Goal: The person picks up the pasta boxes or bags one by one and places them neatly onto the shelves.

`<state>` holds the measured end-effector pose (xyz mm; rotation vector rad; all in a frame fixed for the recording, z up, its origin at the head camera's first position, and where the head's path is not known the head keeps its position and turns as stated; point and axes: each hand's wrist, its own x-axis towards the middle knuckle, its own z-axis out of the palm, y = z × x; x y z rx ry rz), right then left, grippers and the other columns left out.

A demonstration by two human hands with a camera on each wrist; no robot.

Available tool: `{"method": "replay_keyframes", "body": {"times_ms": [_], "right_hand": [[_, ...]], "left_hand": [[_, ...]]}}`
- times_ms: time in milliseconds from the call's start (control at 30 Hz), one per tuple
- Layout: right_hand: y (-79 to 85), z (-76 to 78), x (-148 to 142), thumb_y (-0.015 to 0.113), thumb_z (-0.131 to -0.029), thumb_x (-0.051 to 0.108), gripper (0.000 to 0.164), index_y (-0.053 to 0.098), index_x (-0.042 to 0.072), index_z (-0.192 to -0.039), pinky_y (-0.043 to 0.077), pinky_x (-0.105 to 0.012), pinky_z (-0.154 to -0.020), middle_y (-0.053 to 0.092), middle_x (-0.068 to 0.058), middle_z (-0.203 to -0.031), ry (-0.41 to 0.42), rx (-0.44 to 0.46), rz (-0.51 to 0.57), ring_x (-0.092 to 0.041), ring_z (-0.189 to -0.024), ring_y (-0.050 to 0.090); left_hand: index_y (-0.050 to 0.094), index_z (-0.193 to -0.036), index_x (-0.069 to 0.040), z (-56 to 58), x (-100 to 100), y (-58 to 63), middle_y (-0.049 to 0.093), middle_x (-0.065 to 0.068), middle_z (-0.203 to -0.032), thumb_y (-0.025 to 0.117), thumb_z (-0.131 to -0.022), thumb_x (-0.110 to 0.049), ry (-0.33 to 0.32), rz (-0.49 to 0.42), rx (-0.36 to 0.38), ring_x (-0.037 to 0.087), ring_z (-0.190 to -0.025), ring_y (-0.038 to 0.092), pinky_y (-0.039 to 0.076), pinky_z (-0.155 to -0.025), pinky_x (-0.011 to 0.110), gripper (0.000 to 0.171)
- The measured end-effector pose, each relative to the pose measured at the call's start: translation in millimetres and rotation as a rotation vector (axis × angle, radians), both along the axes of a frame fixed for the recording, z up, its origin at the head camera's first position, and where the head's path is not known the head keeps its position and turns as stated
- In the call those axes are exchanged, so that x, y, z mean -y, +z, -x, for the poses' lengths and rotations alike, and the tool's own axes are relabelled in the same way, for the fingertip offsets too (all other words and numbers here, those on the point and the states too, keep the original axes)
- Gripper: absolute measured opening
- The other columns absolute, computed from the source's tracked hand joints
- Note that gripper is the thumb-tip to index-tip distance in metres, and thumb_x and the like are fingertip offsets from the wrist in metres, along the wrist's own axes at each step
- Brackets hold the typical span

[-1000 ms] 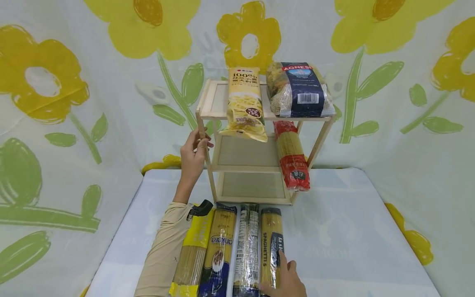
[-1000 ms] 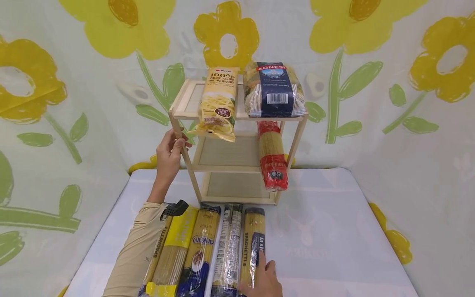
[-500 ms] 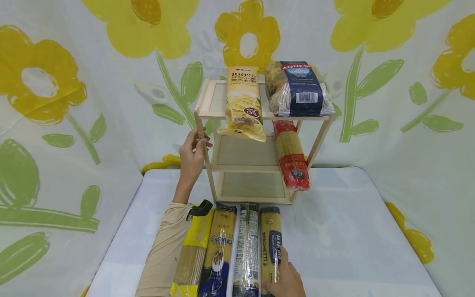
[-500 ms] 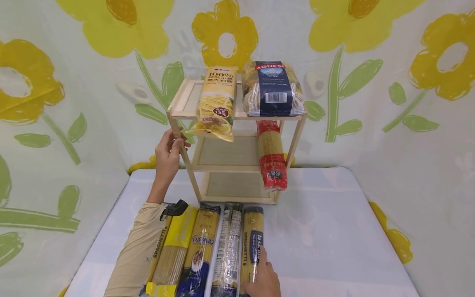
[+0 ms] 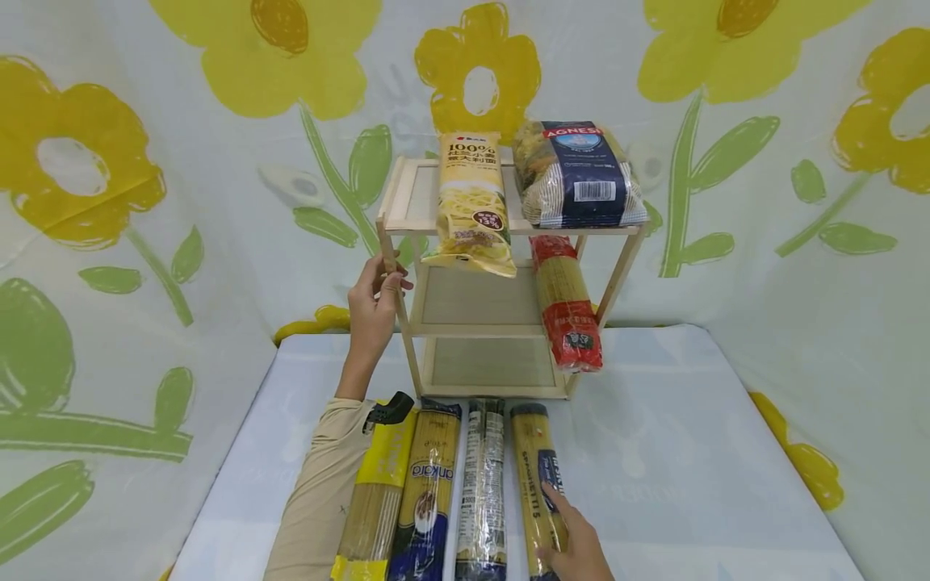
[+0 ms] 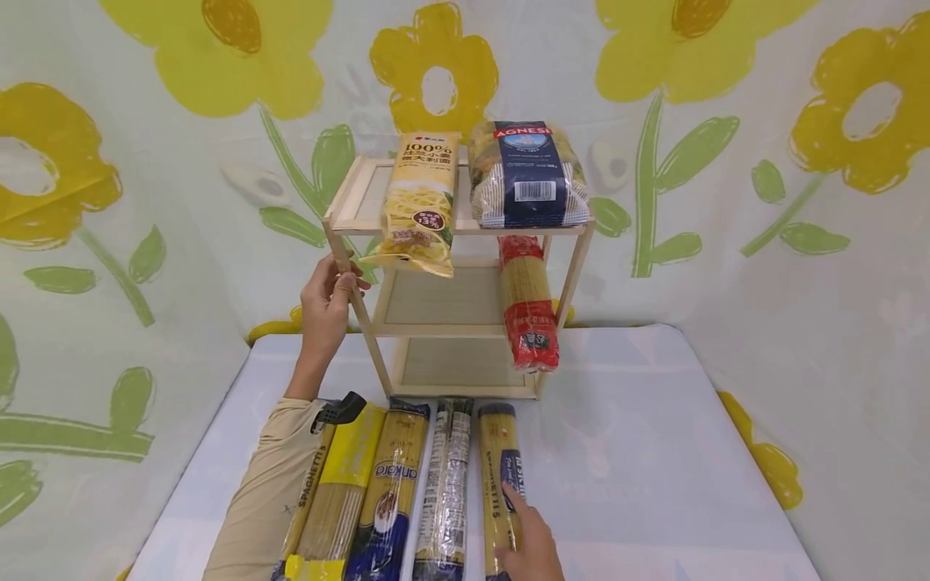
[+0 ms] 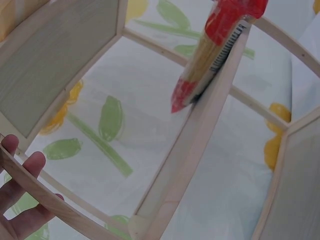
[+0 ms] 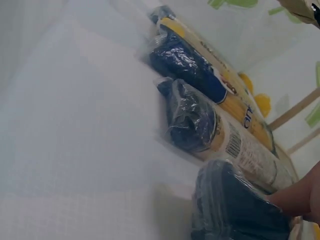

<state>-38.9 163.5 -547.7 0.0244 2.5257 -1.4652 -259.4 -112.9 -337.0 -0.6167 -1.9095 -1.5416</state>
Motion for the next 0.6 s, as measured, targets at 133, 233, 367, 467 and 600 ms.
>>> {"method": "replay_keyframes", "body": {"times_ms": [133, 233, 367, 467, 600], "right_hand": [[3.6, -6.3, 1, 0.078, -0.069, 0.001, 0.082, 0.042, 0.007, -0.142, 0.039, -0.063, -0.094, 0.039, -0.033, -0.138, -0.066, -0.02, 0.048, -0.054, -0.124, 0.036], [7.9, -9.1, 3, 0.075, -0.069, -0.004, 0.08, 0.043, 0.006, -0.141, 0.04, -0.059, -0.095, 0.037, -0.034, -0.139, -0.093, -0.005, 0.092, -0.054, -0.125, 0.034], [14.3, -12.6, 4, 0.075, -0.072, 0.0, 0.077, 0.042, 0.003, -0.141, 0.046, -0.051, -0.093, 0.035, -0.033, -0.14, -0.1, -0.007, 0.15, -0.05, -0.122, 0.041], [19.2, -15.6, 3, 0.075, -0.075, 0.007, 0.077, 0.039, -0.001, -0.142, 0.055, -0.038, -0.077, 0.036, -0.036, -0.138, -0.087, -0.014, 0.203, -0.03, -0.087, 0.064], [27.5, -19.5, 4, 0.075, -0.077, 0.011, 0.075, 0.038, -0.004, -0.141, 0.053, -0.024, -0.063, 0.042, -0.038, -0.131, -0.068, -0.086, 0.188, -0.002, -0.056, 0.052]], "left_hand": [[0.051, -0.122, 0.012, 0.7, 0, -0.4, 0.057, 0.03, -0.095, 0.046, -0.097, 0.004, 0.001, 0.002, -0.005, 0.041, -0.078, 0.062, 0.052, -0.074, 0.055, 0.027], [0.051, -0.122, 0.011, 0.6, 0, 0.2, 0.058, 0.031, -0.094, 0.047, -0.097, 0.004, -0.001, -0.003, -0.01, 0.042, -0.078, 0.062, 0.052, -0.074, 0.056, 0.027], [0.051, -0.122, 0.011, 0.2, -1, 1.8, 0.058, 0.028, -0.093, 0.047, -0.097, 0.003, -0.001, 0.002, -0.011, 0.042, -0.079, 0.063, 0.053, -0.075, 0.054, 0.027], [0.051, -0.123, 0.011, 0.0, -1, 2.1, 0.058, 0.028, -0.093, 0.047, -0.097, 0.003, 0.002, 0.011, -0.011, 0.041, -0.079, 0.063, 0.053, -0.075, 0.052, 0.027], [0.052, -0.123, 0.011, -0.2, -1, 1.2, 0.059, 0.027, -0.094, 0.047, -0.097, 0.003, 0.007, 0.011, -0.008, 0.041, -0.079, 0.063, 0.054, -0.075, 0.051, 0.028]]}}
